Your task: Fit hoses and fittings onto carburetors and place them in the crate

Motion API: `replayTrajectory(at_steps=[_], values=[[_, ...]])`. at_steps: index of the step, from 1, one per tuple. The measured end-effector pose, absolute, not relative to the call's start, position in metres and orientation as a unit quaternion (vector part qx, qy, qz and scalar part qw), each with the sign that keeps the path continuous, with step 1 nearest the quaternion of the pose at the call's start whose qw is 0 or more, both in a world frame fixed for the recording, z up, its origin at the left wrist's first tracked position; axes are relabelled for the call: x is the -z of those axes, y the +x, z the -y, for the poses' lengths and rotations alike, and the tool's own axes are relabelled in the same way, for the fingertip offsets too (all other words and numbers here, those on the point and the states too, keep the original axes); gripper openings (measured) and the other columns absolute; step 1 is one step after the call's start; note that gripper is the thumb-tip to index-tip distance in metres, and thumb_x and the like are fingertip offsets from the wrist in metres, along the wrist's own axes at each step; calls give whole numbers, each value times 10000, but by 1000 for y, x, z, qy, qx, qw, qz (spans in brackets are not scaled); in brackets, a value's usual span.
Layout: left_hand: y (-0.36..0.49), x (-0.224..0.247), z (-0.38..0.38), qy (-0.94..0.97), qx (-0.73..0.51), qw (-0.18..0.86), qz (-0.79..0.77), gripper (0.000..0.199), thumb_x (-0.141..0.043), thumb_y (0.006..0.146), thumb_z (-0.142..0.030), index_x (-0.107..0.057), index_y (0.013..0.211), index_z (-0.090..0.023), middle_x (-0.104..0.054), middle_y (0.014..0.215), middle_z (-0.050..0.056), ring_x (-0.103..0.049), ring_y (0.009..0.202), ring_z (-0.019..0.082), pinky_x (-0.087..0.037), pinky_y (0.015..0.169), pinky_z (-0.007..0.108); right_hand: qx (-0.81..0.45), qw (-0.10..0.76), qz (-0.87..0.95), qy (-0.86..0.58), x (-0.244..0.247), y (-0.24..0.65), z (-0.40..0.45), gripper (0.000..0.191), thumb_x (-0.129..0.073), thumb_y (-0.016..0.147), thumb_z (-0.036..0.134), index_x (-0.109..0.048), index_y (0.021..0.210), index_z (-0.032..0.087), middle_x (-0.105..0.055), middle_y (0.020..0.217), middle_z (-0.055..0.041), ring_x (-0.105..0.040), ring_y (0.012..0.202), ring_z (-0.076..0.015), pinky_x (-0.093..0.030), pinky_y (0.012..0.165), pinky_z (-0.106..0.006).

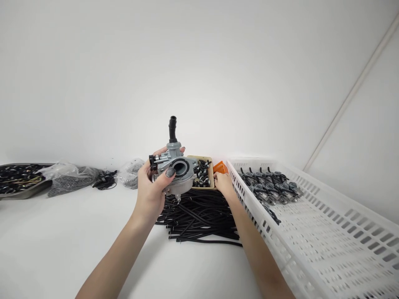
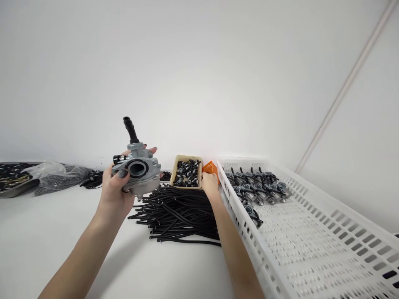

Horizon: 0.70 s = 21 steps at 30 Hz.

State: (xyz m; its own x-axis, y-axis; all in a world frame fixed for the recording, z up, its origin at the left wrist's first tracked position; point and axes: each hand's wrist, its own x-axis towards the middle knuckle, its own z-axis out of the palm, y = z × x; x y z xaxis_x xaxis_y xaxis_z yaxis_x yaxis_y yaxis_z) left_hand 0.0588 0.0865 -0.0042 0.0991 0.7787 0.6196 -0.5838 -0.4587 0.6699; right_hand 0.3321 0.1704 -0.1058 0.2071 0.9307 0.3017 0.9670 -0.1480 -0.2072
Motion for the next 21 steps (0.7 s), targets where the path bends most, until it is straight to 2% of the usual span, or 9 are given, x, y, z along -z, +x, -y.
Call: replayTrajectory(at_steps=[5,8,11,14,16,18,21], values=[[55,0,-84,524,-682,502,-96,670,-904,665,-519,-726,1216,-182,-734,1274,154,-719,1114,360,-658,847,444,10,182,649,-738,100,319,-166,173,-636,968,205,-737,1088,133,-757,1116,-116,-682,1130,-272,-414,1108,-508],[54,1,-84,528,-681,499,-94,664,-903,661,-530,-729,1200,-184,-738,1261,150,-728,1070,348,-671,756,411,-38,186,708,-681,94,304,-161,134,-700,916,230,-788,998,170,-740,1188,-126,-658,1171,-275,-430,1072,-404],[55,1,-84,529,-677,504,-92,663,-904,673,-509,-720,1218,-179,-741,1261,154,-725,1097,345,-671,788,404,-126,162,774,-599,92,292,-156,79,-811,819,279,-809,871,220,-776,1021,-43,-707,981,-200,-500,877,-258],[55,1,-84,529,-674,507,-93,669,-906,675,-496,-716,1229,-174,-741,1269,157,-725,1117,343,-655,878,422,-176,155,791,-565,93,286,-154,62,-818,749,149,-785,759,200,-751,784,-1,-685,730,-155,-482,678,-225],[55,0,-83,530,-673,508,-95,680,-904,675,-498,-710,1241,-174,-736,1282,163,-719,1134,355,-648,901,441,-168,187,782,-570,92,286,-153,117,-784,729,73,-745,698,179,-727,734,-5,-660,687,-153,-462,649,-233],[55,0,-83,531,-671,509,-98,691,-902,675,-507,-703,1248,-176,-728,1298,172,-711,1155,371,-643,911,457,-140,246,763,-582,86,290,-151,123,-749,753,73,-712,700,178,-724,752,-14,-659,713,-162,-464,674,-248],[54,1,-84,534,-670,505,-102,703,-906,661,-523,-702,1240,-181,-726,1301,176,-701,1174,387,-636,926,473,-77,372,705,-599,68,302,-141,43,-652,874,175,-687,888,196,-738,865,-32,-670,779,-176,-486,724,-276]])
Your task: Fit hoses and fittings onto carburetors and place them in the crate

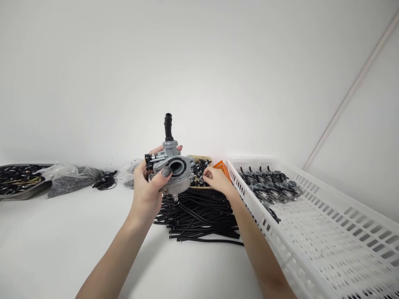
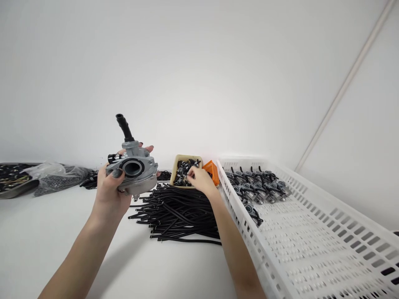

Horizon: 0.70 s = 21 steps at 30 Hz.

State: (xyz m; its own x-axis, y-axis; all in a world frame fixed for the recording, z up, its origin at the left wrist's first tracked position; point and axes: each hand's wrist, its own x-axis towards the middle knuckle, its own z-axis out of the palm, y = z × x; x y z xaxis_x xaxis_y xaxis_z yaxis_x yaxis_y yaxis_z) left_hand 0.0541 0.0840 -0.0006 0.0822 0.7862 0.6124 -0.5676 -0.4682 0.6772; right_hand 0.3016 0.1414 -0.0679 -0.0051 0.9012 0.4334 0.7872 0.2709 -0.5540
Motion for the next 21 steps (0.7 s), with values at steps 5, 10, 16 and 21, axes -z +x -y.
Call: replayTrajectory(at_steps=[5,10,16,21], values=[[53,4,-88,576,-664,465,-111,650,-891,697,-508,-717,1245,-203,-742,1260,141,-722,1122,355,-625,927,437,78,616,544,-564,32,319,-106,209,-454,1012,324,-583,1130,210,-706,1046,-77,-657,890,-189,-507,796,-320],[53,4,-89,644,-633,415,-113,631,-920,686,-397,-714,1259,-235,-786,1108,88,-754,965,276,-613,840,334,100,815,440,-364,13,325,-83,216,-578,967,340,-702,1087,211,-742,1015,-72,-653,769,-159,-505,708,-296],[58,5,-85,662,-605,424,-127,665,-938,652,-396,-711,1259,-246,-787,1071,69,-741,968,259,-592,861,317,-90,848,409,-326,14,332,-95,432,-752,797,306,-687,1217,229,-762,1215,-96,-654,801,-130,-521,735,-273],[61,4,-88,550,-646,498,-177,735,-920,661,-505,-680,1287,-204,-741,1221,115,-710,1100,308,-602,894,378,-149,837,425,-312,13,312,-96,335,-771,816,461,-747,1035,208,-793,905,-64,-663,750,-146,-541,741,-299]])
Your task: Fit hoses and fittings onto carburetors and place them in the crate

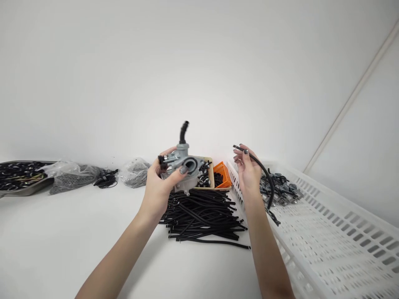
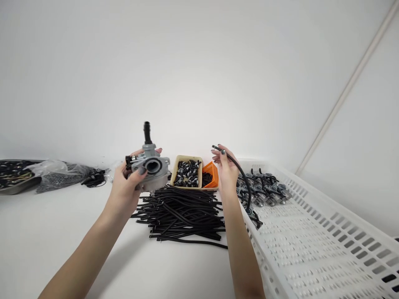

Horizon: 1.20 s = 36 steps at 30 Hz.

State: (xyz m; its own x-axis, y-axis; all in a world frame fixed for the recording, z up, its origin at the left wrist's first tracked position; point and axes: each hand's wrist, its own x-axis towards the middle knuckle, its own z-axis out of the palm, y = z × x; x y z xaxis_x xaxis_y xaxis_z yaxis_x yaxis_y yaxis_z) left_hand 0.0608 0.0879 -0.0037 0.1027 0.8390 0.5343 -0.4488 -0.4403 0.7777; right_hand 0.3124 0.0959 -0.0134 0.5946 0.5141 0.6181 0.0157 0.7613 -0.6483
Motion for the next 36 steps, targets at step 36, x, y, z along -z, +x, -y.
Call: replayTrajectory(at_steps=[36], values=[[69,3,-92,439,-734,466,-226,763,-932,653,-475,-606,1310,-263,-702,1242,86,-647,1207,285,-590,931,392,-88,613,708,-338,15,213,-30,94,-676,892,175,-625,842,237,-720,1006,-66,-700,971,-205,-551,900,-363]])
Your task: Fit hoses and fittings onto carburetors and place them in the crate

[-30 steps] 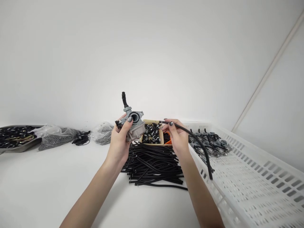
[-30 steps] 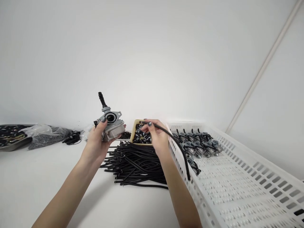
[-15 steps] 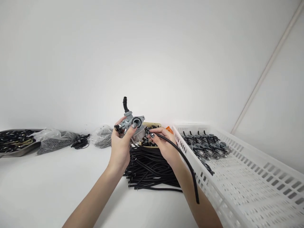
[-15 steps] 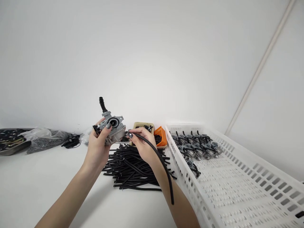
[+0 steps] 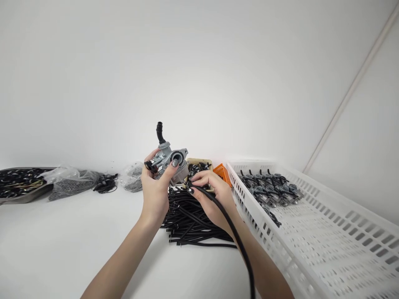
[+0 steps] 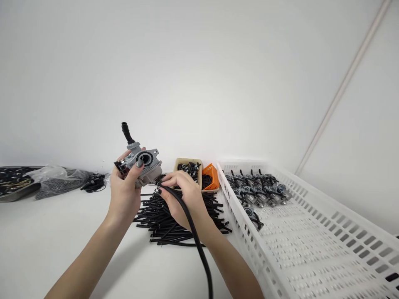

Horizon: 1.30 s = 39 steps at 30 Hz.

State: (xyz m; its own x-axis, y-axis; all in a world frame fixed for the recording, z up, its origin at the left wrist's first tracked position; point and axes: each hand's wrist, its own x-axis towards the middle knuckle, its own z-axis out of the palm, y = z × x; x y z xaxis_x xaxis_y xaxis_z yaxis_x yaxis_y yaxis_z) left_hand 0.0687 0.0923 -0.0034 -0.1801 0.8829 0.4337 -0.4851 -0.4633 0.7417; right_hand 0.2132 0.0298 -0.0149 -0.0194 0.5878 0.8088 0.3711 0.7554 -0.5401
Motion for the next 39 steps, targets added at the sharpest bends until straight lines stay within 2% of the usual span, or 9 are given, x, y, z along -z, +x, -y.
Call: replayTrajectory(at_steps=[4,13,20,27,33,39], values=[[68,3,-90,456,-730,461,-218,700,-906,702,-455,-607,1306,-263,-699,1262,89,-641,1230,286,-577,973,407,-60,620,709,-331,15,217,-35,85,-694,895,191,-640,862,248,-669,1110,-87,-665,1077,-227,-531,961,-408],[69,4,-92,447,-734,461,-222,761,-928,655,-489,-610,1305,-253,-704,1248,104,-637,1239,315,-593,926,402,-168,612,706,-314,20,215,-35,67,-720,925,253,-662,891,250,-622,1476,-112,-613,1340,-267,-489,1118,-473],[70,2,-92,422,-745,475,-204,813,-965,586,-498,-632,1278,-232,-725,1195,102,-646,1215,320,-551,1007,470,-246,624,692,-268,19,218,-34,115,-691,972,320,-623,911,250,-659,1436,-141,-594,1384,-256,-458,1179,-478],[71,4,-96,438,-742,459,-215,762,-940,634,-492,-633,1282,-233,-718,1208,103,-662,1176,305,-576,966,443,-262,653,657,-271,19,209,-34,118,-701,966,296,-637,891,231,-670,1412,-165,-617,1359,-250,-501,1152,-444],[72,5,-95,437,-753,445,-210,771,-955,609,-490,-642,1267,-236,-699,1276,100,-657,1197,300,-525,1070,488,-286,673,638,-242,21,207,-40,141,-721,955,310,-654,862,226,-702,1351,-164,-640,1325,-268,-531,1127,-448],[72,5,-93,451,-764,414,-205,785,-955,610,-495,-641,1278,-227,-704,1261,110,-661,1199,311,-536,1054,479,-323,683,612,-232,21,207,-43,183,-746,937,337,-643,826,235,-721,1320,-142,-646,1316,-285,-514,1151,-486]])
